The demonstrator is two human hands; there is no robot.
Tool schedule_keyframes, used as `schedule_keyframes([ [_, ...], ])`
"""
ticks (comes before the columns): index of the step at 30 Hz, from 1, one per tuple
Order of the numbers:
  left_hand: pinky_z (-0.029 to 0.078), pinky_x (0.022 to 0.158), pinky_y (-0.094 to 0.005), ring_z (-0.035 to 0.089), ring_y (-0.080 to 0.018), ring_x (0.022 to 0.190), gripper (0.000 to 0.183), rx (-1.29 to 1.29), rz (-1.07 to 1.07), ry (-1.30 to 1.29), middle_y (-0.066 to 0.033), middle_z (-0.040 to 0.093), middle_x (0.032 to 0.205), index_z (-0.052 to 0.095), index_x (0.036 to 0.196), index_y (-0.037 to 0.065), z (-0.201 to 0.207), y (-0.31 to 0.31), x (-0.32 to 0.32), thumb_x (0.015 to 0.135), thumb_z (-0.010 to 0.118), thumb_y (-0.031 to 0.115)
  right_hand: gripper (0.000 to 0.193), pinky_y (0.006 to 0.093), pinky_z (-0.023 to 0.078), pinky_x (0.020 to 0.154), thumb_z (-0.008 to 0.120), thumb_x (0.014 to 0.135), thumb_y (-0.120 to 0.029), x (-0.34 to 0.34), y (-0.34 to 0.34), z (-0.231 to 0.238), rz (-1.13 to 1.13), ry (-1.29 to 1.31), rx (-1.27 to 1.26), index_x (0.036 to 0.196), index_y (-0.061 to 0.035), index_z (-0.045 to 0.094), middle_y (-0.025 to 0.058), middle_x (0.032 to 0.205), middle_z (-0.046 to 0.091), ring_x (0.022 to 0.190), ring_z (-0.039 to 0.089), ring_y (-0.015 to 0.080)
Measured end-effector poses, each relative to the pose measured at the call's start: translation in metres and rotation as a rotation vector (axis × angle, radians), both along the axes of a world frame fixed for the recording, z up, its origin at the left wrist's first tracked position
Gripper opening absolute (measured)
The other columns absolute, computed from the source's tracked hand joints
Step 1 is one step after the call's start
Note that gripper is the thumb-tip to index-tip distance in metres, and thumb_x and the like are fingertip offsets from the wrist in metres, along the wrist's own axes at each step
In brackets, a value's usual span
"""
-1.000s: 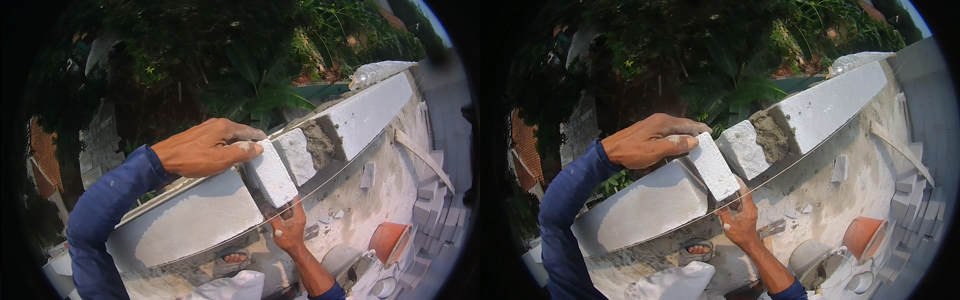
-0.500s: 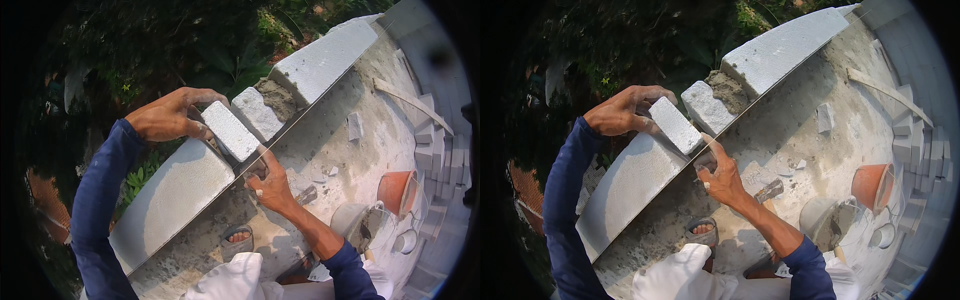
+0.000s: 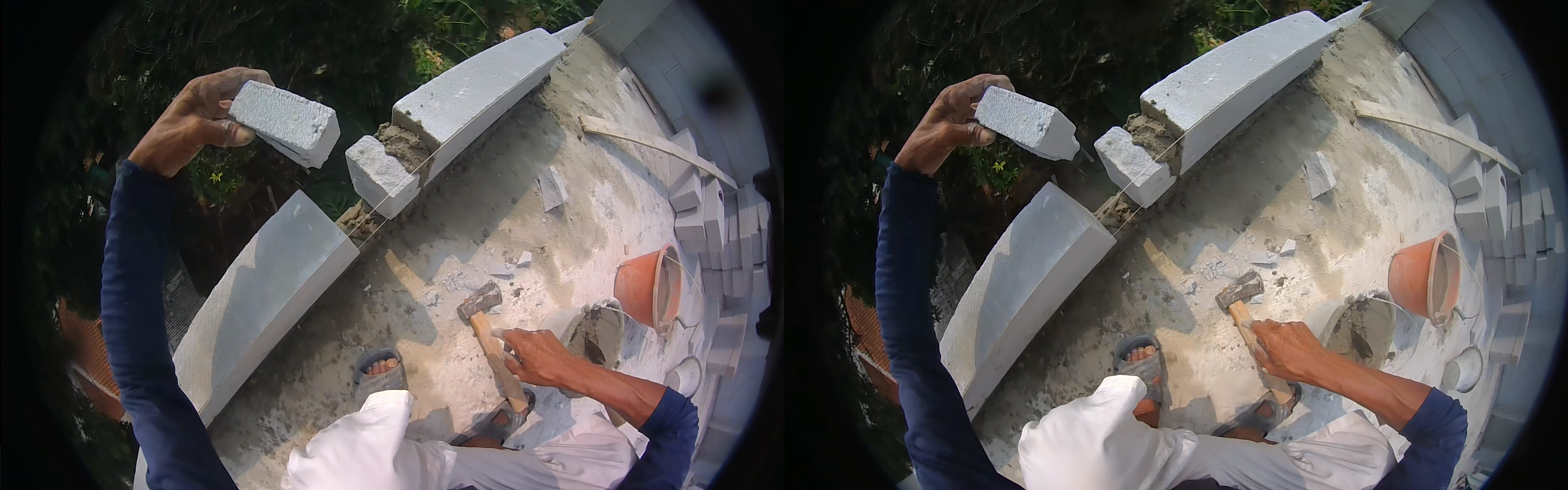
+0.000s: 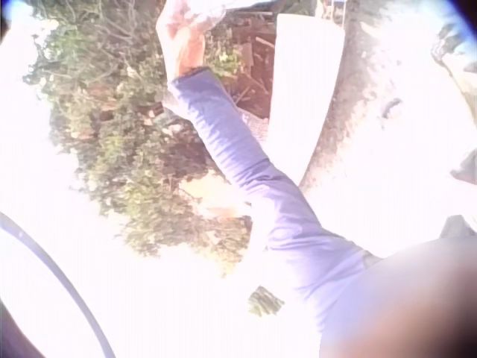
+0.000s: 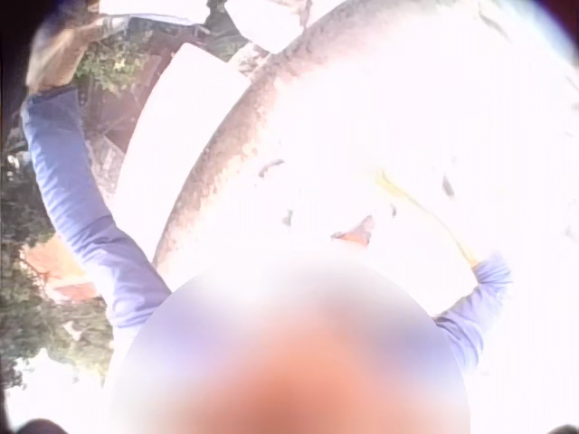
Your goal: The person places a white brick onto a partially built wall, applies mortar with a trowel, and taps the brick into place with a hammer. They repeat this process by scooping mortar, spreading it on the brick, and setting it along the wall line.
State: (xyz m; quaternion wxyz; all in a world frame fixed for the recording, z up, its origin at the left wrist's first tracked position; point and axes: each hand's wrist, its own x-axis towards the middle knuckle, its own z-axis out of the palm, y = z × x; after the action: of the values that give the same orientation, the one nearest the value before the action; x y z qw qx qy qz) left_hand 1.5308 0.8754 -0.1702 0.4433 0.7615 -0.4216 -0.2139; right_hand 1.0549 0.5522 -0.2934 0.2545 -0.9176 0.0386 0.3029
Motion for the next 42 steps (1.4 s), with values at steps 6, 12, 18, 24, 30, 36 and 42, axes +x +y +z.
schedule_keyframes([
  [6, 0.045, 0.11, -0.0496, 0.058, -0.0273, 0.128, 0.068, -0.269, 0.361, -0.55, -0.0126, 0.065, 0.131, 0.06, 0.143, 0.008, 0.107, 0.011, -0.087, 0.094, 0.07, 0.053, 0.047, 0.0515, 0.053, 0.09, 0.071, 0.088, -0.024, -0.095, -0.002, -0.029, -0.185, 0.055, -0.111, 0.123, 0.0051, 0.058, 0.0291, 0.115, 0.065, 0.108, 0.064, 0.0438],
  [12, 0.055, 0.099, -0.0387, 0.068, -0.0204, 0.112, 0.053, -0.491, 0.237, 0.038, -0.0117, 0.07, 0.119, 0.062, 0.137, 0.005, 0.04, -0.073, -0.215, 0.105, 0.058, 0.047, 0.057, 0.0492, 0.051, 0.09, 0.073, 0.086, -0.022, -0.128, 0.056, -0.114, -0.41, -0.168, -0.248, 0.132, 0.0054, 0.052, 0.0268, 0.119, 0.059, 0.11, 0.059, 0.0426],
  [18, 0.063, 0.084, -0.0362, 0.075, -0.0217, 0.093, 0.053, -0.192, 0.352, 1.352, -0.0133, 0.072, 0.111, 0.059, 0.13, -0.001, -0.136, -0.148, -0.3, 0.11, 0.046, 0.047, 0.064, 0.0561, 0.05, 0.09, 0.075, 0.081, -0.015, -0.126, 0.052, -0.172, -0.559, -0.25, -0.185, 0.136, 0.0054, 0.049, 0.0318, 0.121, 0.056, 0.108, 0.059, 0.0482],
  [24, 0.061, 0.091, -0.0457, 0.074, -0.0295, 0.1, 0.046, -0.176, 0.419, 1.768, -0.0176, 0.071, 0.118, 0.056, 0.134, -0.001, -0.261, -0.105, -0.329, 0.111, 0.041, 0.036, 0.057, 0.0514, 0.053, 0.085, 0.072, 0.082, -0.013, -0.136, 0.061, -0.149, -0.91, -0.239, 0.185, 0.13, 0.0075, 0.05, 0.0303, 0.103, 0.066, 0.095, 0.068, 0.0446],
  [30, 0.054, 0.102, -0.0538, 0.069, -0.0359, 0.113, 0.045, -0.294, 0.679, 1.918, -0.0196, 0.068, 0.126, 0.054, 0.139, 0.002, -0.287, -0.093, -0.346, 0.11, 0.04, 0.035, 0.046, 0.039, 0.055, 0.073, 0.071, 0.081, -0.01, -0.151, 0.051, -0.101, -0.848, -0.549, 0.486, 0.121, 0.0041, 0.055, 0.0176, 0.089, 0.067, 0.078, 0.067, 0.0262],
  [36, 0.057, 0.097, -0.0499, 0.072, -0.0329, 0.106, 0.045, -0.267, 0.754, 1.896, -0.0166, 0.07, 0.124, 0.054, 0.141, 0.004, -0.272, -0.088, -0.371, 0.112, 0.034, 0.032, 0.043, 0.0415, 0.055, 0.069, 0.068, 0.086, -0.01, -0.13, 0.054, -0.09, -0.854, -0.598, 0.594, 0.122, 0.0074, 0.052, 0.0152, 0.086, 0.066, 0.074, 0.066, 0.0247],
  [42, 0.057, 0.098, -0.0482, 0.07, -0.0331, 0.11, 0.045, -0.363, 0.82, 1.912, -0.0174, 0.067, 0.127, 0.05, 0.143, 0.003, -0.244, -0.103, -0.379, 0.113, 0.026, 0.028, 0.041, 0.045, 0.054, 0.066, 0.07, 0.085, -0.011, -0.107, 0.05, -0.061, -0.28, -0.854, 0.243, 0.12, 0.006, 0.055, 0.0168, 0.084, 0.067, 0.071, 0.067, 0.0307],
])
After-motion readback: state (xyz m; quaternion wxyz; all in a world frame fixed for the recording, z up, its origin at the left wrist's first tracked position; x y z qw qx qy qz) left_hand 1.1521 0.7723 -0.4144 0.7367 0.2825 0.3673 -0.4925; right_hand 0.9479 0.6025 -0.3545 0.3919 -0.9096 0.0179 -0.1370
